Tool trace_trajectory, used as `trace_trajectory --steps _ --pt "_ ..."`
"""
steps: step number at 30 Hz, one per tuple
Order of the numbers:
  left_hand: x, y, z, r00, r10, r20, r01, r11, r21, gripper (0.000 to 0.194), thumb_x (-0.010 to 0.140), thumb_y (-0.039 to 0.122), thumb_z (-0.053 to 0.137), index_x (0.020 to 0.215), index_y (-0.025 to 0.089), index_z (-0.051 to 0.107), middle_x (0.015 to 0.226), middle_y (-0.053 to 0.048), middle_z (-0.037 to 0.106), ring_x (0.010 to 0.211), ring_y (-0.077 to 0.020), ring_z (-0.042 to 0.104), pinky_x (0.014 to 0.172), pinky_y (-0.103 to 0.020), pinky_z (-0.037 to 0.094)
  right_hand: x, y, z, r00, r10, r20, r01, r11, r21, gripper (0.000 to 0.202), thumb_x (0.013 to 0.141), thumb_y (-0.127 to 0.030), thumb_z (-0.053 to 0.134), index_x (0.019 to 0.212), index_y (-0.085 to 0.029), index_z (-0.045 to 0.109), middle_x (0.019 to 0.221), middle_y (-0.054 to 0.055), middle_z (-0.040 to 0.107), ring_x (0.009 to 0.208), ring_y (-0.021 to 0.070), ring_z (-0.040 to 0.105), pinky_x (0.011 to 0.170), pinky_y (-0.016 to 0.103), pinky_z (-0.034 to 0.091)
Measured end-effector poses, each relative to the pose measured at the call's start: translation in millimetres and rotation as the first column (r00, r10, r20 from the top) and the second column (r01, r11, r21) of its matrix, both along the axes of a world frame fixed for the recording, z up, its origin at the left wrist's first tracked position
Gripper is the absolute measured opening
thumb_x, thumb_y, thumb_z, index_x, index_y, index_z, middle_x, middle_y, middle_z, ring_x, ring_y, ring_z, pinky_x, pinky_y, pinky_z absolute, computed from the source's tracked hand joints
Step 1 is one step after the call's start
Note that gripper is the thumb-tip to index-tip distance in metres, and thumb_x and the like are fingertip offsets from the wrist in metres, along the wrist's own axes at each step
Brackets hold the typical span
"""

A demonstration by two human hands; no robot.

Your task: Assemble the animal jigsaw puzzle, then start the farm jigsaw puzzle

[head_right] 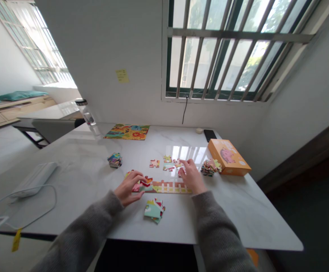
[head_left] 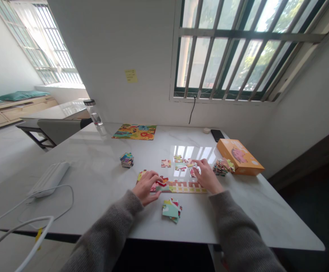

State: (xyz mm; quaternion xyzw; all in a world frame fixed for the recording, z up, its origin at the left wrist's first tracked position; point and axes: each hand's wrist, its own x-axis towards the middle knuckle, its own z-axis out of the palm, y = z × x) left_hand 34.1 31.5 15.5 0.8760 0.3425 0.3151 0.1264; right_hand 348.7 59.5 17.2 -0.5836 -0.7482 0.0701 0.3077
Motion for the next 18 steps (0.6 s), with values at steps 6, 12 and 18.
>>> trace_trajectory --steps 6,12,18 --pt "9.2 24.7 5.3 0.999 0.021 -0.046 -0.019 0.999 0.038 0.024 0.080 0.020 0.068 0.103 0.021 0.061 0.108 -0.007 0.060 0.102 -0.0250 0.055 0.093 -0.040 0.046 -45.7 -12.9 5.5 0.930 0.281 -0.238 -0.280 0.959 0.037 0.028 0.098 -0.026 0.045 0.120 -0.020 0.062 0.093 0.006 0.064 0.086 0.0194 0.059 0.084 0.034 0.048" --pt "37.3 18.3 14.8 0.993 -0.099 -0.067 0.105 0.989 0.101 0.024 0.082 0.019 0.069 0.105 0.022 0.061 0.113 -0.007 0.062 0.108 -0.0257 0.055 0.094 -0.041 0.046 -65.3 -19.5 -3.7 0.761 0.341 -0.551 -0.451 0.890 -0.072 0.038 0.098 -0.038 0.050 0.131 -0.021 0.055 0.078 -0.001 0.060 0.070 0.0142 0.057 0.068 0.027 0.049" --pt "30.1 -5.6 12.4 0.996 -0.084 0.001 0.084 0.996 -0.006 0.027 0.086 0.022 0.063 0.113 0.023 0.058 0.115 -0.009 0.060 0.109 -0.0256 0.055 0.096 -0.041 0.047 -43.5 -8.5 -0.6 0.807 0.147 -0.573 -0.189 0.982 -0.014 0.037 0.097 -0.045 0.049 0.119 -0.019 0.065 0.084 0.003 0.067 0.074 0.0168 0.062 0.073 0.033 0.054"
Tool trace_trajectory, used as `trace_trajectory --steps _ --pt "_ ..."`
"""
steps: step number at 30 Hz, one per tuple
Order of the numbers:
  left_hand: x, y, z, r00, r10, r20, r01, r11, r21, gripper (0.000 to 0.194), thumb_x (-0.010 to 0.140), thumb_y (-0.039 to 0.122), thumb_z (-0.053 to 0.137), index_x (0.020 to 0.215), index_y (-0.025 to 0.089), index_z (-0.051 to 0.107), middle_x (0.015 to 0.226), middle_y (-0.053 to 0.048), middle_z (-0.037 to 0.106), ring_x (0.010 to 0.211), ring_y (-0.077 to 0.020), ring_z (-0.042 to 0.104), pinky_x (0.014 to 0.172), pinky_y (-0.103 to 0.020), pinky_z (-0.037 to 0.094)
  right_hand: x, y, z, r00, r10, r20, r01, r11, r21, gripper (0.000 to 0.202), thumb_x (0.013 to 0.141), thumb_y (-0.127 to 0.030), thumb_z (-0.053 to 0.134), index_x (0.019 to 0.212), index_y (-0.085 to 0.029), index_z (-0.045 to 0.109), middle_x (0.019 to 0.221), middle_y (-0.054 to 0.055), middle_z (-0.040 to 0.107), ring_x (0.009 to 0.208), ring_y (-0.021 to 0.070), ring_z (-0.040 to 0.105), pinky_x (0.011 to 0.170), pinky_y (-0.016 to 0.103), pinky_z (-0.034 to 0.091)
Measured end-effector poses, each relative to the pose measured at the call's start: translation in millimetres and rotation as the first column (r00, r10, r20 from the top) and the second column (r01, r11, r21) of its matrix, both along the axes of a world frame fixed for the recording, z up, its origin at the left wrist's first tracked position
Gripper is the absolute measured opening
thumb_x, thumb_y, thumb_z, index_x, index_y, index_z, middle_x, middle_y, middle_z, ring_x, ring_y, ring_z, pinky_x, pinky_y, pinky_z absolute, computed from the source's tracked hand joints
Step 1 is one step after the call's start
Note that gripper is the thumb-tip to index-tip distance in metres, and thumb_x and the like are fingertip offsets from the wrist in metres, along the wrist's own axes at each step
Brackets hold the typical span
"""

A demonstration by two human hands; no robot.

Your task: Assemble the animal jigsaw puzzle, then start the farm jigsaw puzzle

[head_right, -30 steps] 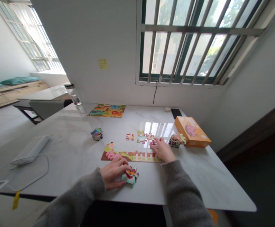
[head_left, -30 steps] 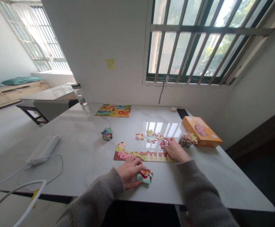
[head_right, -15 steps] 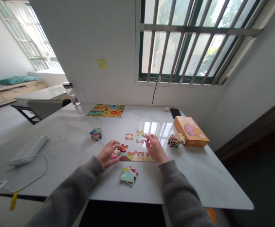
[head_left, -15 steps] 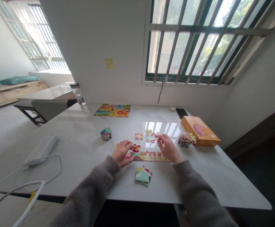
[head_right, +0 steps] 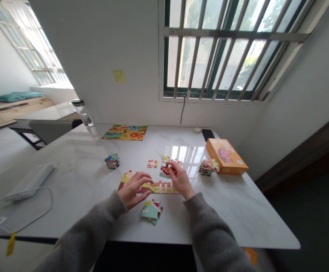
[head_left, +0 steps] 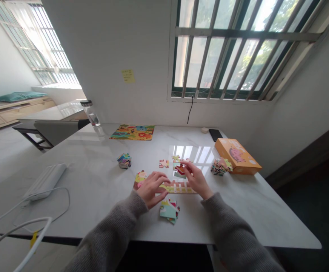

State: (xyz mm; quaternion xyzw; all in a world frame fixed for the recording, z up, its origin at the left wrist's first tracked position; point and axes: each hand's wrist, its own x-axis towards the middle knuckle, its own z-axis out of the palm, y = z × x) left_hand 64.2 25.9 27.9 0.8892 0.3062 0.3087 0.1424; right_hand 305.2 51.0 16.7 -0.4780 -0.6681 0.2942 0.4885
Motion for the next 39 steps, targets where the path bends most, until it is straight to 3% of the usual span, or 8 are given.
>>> trace_trajectory --steps 7,12,15,19,22,27,32,39 --pt "-18.3 -29.3 -12.3 0.980 -0.117 -0.161 0.102 0.990 -0.102 0.048 0.074 0.032 0.077 0.117 0.025 0.059 0.115 -0.008 0.060 0.106 -0.0280 0.054 0.096 -0.044 0.044 34.1 -2.7 2.6 0.973 -0.219 0.067 0.217 0.975 0.041 0.038 0.096 -0.041 0.047 0.118 -0.016 0.066 0.093 0.008 0.072 0.078 0.0202 0.066 0.076 0.037 0.055" --pt "-17.1 -32.8 -21.8 0.972 -0.138 -0.191 0.121 0.988 -0.098 0.044 0.072 0.024 0.076 0.113 0.023 0.059 0.106 -0.006 0.061 0.099 -0.0256 0.055 0.097 -0.044 0.044 46.0 -10.1 -4.3 0.949 -0.248 0.194 0.234 0.968 0.094 0.036 0.096 -0.037 0.044 0.113 -0.016 0.068 0.098 0.010 0.073 0.083 0.0214 0.066 0.080 0.038 0.054" --pt "-18.5 -30.5 -20.3 0.983 -0.147 -0.107 0.135 0.984 -0.117 0.041 0.072 0.020 0.074 0.110 0.023 0.058 0.107 -0.007 0.061 0.100 -0.0250 0.056 0.095 -0.042 0.046 49.0 -13.9 -5.7 0.945 -0.242 0.221 0.219 0.968 0.123 0.036 0.096 -0.037 0.043 0.112 -0.016 0.068 0.100 0.010 0.072 0.085 0.0224 0.066 0.082 0.039 0.054" --pt "-28.2 -18.9 -13.6 0.999 -0.030 0.043 0.035 0.992 -0.124 0.034 0.074 0.018 0.068 0.106 0.022 0.057 0.107 -0.007 0.059 0.102 -0.0243 0.056 0.093 -0.040 0.049 47.4 -16.3 -7.3 0.943 -0.225 0.245 0.199 0.972 0.126 0.035 0.098 -0.034 0.041 0.114 -0.017 0.067 0.101 0.010 0.072 0.088 0.0229 0.066 0.083 0.040 0.053" --pt "-36.2 -6.1 -12.8 0.997 0.060 0.050 -0.056 0.995 -0.081 0.027 0.076 0.018 0.066 0.102 0.021 0.058 0.105 -0.007 0.058 0.101 -0.0244 0.055 0.095 -0.041 0.048 42.7 -17.4 -8.9 0.949 -0.191 0.252 0.171 0.980 0.098 0.034 0.098 -0.032 0.041 0.115 -0.017 0.067 0.101 0.010 0.071 0.088 0.0221 0.067 0.082 0.038 0.053" --pt "-41.3 7.2 -24.0 0.994 0.102 0.046 -0.101 0.995 -0.021 0.024 0.076 0.018 0.064 0.099 0.020 0.059 0.105 -0.007 0.057 0.101 -0.0243 0.056 0.095 -0.041 0.047 35.7 -20.1 -8.7 0.959 -0.133 0.251 0.117 0.990 0.080 0.032 0.098 -0.032 0.042 0.113 -0.019 0.067 0.104 0.010 0.071 0.090 0.0211 0.067 0.082 0.036 0.054" --pt "-44.6 7.7 -34.1 0.946 0.299 0.125 -0.316 0.937 0.151 0.021 0.075 0.017 0.064 0.094 0.021 0.059 0.105 -0.008 0.059 0.102 -0.0268 0.056 0.093 -0.042 0.045 29.0 -23.2 -7.5 0.948 -0.109 0.300 0.084 0.992 0.096 0.029 0.097 -0.028 0.043 0.103 -0.019 0.070 0.100 0.009 0.072 0.092 0.0222 0.065 0.085 0.037 0.051" --pt "-42.6 3.9 -36.4 0.948 0.267 0.171 -0.300 0.931 0.210 0.022 0.074 0.015 0.064 0.094 0.021 0.057 0.103 -0.008 0.058 0.098 -0.0260 0.056 0.088 -0.041 0.046 16.5 -42.0 -5.8 0.912 -0.020 0.411 -0.010 0.998 0.070 0.025 0.095 -0.019 0.044 0.095 -0.019 0.069 0.091 0.007 0.072 0.087 0.0218 0.062 0.086 0.039 0.044"
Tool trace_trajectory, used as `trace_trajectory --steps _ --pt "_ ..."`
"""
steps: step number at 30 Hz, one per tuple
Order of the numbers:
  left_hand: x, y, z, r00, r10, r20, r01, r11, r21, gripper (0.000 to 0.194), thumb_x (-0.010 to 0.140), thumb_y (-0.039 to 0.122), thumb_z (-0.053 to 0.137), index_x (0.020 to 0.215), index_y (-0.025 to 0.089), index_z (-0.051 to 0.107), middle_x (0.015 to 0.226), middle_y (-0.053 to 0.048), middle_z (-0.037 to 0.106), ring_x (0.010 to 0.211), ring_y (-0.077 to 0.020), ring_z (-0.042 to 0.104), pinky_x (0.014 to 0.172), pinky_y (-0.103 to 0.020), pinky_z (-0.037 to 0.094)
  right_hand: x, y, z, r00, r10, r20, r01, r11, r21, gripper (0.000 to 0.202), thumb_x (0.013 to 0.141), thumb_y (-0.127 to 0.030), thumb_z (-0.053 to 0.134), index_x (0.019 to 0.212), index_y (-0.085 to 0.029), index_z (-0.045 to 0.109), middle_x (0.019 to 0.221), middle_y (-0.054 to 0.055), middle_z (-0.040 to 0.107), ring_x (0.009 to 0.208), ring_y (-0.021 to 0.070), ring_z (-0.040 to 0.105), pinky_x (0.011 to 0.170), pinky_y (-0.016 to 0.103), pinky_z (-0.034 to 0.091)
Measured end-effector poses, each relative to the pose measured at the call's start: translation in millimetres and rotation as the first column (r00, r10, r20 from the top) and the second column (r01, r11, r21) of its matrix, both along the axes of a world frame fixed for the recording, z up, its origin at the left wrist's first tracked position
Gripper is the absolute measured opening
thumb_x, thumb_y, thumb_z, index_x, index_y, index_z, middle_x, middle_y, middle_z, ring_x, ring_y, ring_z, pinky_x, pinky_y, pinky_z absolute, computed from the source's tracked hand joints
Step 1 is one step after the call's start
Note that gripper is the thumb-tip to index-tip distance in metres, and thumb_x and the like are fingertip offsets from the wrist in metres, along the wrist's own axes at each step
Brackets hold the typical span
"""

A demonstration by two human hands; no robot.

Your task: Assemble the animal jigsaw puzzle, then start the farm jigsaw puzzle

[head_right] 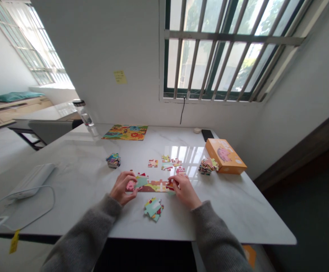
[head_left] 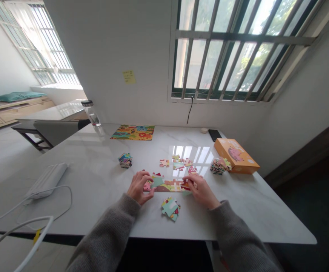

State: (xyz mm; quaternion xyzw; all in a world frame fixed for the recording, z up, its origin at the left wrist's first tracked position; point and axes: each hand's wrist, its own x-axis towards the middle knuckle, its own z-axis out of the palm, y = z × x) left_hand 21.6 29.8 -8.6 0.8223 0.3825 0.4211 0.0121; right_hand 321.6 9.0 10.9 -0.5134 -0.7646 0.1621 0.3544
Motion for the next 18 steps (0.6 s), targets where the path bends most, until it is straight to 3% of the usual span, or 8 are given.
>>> trace_trajectory --steps 9,18 --pt "0.9 -0.4 0.6 0.999 -0.030 -0.012 0.030 1.000 -0.005 0.016 0.078 0.018 0.064 0.093 0.021 0.057 0.104 -0.008 0.059 0.099 -0.0252 0.056 0.091 -0.041 0.047 8.5 -68.4 -11.4 0.990 -0.016 0.140 0.017 1.000 -0.008 0.023 0.098 -0.016 0.042 0.095 -0.022 0.064 0.089 0.005 0.067 0.089 0.0220 0.059 0.084 0.038 0.040" --pt "-1.5 4.4 -5.6 0.995 -0.100 -0.013 0.100 0.995 -0.009 0.008 0.084 0.020 0.061 0.092 0.021 0.058 0.109 -0.009 0.060 0.102 -0.0251 0.056 0.094 -0.043 0.047 0.7 -78.1 -9.3 0.976 -0.047 0.211 0.049 0.999 -0.005 0.013 0.091 -0.014 0.053 0.095 -0.022 0.062 0.100 0.007 0.059 0.096 0.0243 0.056 0.086 0.039 0.048"
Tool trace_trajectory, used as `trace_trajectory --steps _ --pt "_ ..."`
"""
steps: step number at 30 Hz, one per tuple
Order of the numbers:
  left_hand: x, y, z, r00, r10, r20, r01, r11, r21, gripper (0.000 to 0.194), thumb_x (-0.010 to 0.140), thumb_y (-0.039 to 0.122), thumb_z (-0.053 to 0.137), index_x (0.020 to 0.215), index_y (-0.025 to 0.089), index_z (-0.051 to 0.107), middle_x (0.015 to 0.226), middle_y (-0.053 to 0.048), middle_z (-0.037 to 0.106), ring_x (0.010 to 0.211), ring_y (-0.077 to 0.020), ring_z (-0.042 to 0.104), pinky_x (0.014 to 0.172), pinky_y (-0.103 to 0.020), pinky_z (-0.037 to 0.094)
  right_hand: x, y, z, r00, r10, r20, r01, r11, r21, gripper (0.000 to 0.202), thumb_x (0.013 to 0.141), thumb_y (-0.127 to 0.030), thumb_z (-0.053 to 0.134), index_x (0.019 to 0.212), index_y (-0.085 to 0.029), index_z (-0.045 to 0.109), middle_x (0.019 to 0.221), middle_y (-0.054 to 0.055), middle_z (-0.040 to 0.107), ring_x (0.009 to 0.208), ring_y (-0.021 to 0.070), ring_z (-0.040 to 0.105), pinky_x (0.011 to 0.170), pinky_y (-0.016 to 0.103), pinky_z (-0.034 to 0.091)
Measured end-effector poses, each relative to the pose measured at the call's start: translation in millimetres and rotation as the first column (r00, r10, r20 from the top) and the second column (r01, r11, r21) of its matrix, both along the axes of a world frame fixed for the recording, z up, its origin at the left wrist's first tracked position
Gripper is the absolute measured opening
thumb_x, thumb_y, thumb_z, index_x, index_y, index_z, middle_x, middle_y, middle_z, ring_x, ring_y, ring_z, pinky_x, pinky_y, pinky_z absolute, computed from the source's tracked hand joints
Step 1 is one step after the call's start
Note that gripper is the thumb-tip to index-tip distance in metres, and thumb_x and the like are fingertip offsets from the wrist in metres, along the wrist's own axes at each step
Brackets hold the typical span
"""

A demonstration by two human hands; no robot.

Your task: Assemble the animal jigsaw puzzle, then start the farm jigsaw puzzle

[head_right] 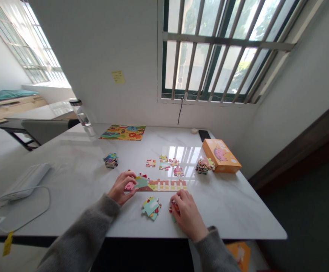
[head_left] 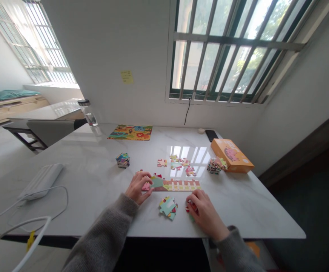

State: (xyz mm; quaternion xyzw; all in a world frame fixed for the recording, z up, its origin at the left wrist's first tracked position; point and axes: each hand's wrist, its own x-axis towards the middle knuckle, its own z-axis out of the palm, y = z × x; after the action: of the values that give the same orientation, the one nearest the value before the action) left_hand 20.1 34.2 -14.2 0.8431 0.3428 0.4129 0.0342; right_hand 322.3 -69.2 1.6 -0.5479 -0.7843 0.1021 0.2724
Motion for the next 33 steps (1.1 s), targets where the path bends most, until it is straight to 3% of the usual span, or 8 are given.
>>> trace_trajectory --steps 5,10,14,17,24,29,33 --pt "-1.3 2.0 -2.1 1.000 -0.006 0.002 0.006 1.000 -0.007 0.004 0.088 0.023 0.060 0.091 0.021 0.058 0.111 -0.010 0.061 0.103 -0.0254 0.057 0.096 -0.044 0.047 14.7 17.8 4.0 0.994 0.020 -0.107 -0.016 0.999 0.037 0.025 0.093 -0.013 0.048 0.110 -0.024 0.062 0.110 0.009 0.058 0.109 0.0244 0.056 0.097 0.041 0.049" --pt "-2.4 3.1 -0.3 1.000 -0.018 -0.010 0.018 1.000 -0.024 0.003 0.089 0.023 0.061 0.090 0.021 0.058 0.113 -0.011 0.062 0.104 -0.0247 0.058 0.095 -0.043 0.048 43.2 73.8 9.6 0.996 0.042 -0.081 -0.040 0.999 0.034 0.033 0.094 -0.014 0.045 0.121 -0.024 0.061 0.122 0.010 0.055 0.116 0.0235 0.057 0.101 0.041 0.048" --pt "-3.3 3.5 -0.8 0.999 -0.018 -0.031 0.017 0.999 -0.032 0.003 0.089 0.022 0.061 0.089 0.021 0.058 0.114 -0.010 0.063 0.105 -0.0245 0.059 0.094 -0.040 0.048 55.8 118.8 11.2 0.999 0.050 0.021 -0.049 0.997 -0.052 0.040 0.088 -0.008 0.046 0.125 -0.018 0.059 0.127 0.012 0.056 0.113 0.0227 0.060 0.102 0.036 0.047" --pt "-3.6 2.7 -2.9 0.998 0.019 -0.066 -0.023 0.998 -0.057 0.003 0.089 0.023 0.061 0.091 0.022 0.060 0.114 -0.009 0.064 0.107 -0.0253 0.059 0.094 -0.041 0.046 57.8 137.0 11.8 0.993 0.046 0.112 -0.026 0.983 -0.179 0.044 0.085 -0.008 0.052 0.128 -0.016 0.058 0.127 0.013 0.056 0.113 0.0232 0.060 0.102 0.034 0.045" --pt "-3.6 0.3 -2.7 0.990 0.004 -0.139 -0.024 0.990 -0.142 0.007 0.088 0.023 0.059 0.095 0.022 0.061 0.114 -0.008 0.064 0.110 -0.0259 0.058 0.092 -0.041 0.041 61.0 143.6 11.0 0.986 0.034 0.162 0.005 0.972 -0.235 0.052 0.085 -0.011 0.054 0.136 -0.016 0.051 0.119 0.011 0.051 0.082 0.0153 0.061 0.085 0.028 0.051" --pt "-4.4 1.1 -8.8 0.980 -0.009 -0.199 -0.035 0.976 -0.213 0.008 0.085 0.026 0.063 0.093 0.023 0.063 0.111 -0.006 0.065 0.104 -0.0250 0.058 0.091 -0.040 0.040 62.0 142.0 4.0 0.996 -0.004 0.086 0.014 0.992 -0.125 0.055 0.080 -0.009 0.058 0.134 -0.017 0.051 0.119 0.010 0.047 0.092 0.0168 0.060 0.094 0.032 0.049" --pt "-3.0 0.6 -13.6 0.976 -0.008 -0.218 -0.044 0.972 -0.229 0.012 0.080 0.025 0.066 0.092 0.025 0.064 0.107 -0.005 0.065 0.103 -0.0264 0.056 0.090 -0.042 0.040 60.4 141.4 0.3 1.000 -0.017 0.021 0.019 0.990 -0.142 0.053 0.082 -0.009 0.055 0.134 -0.018 0.050 0.115 0.008 0.052 0.089 0.0157 0.061 0.089 0.031 0.050"
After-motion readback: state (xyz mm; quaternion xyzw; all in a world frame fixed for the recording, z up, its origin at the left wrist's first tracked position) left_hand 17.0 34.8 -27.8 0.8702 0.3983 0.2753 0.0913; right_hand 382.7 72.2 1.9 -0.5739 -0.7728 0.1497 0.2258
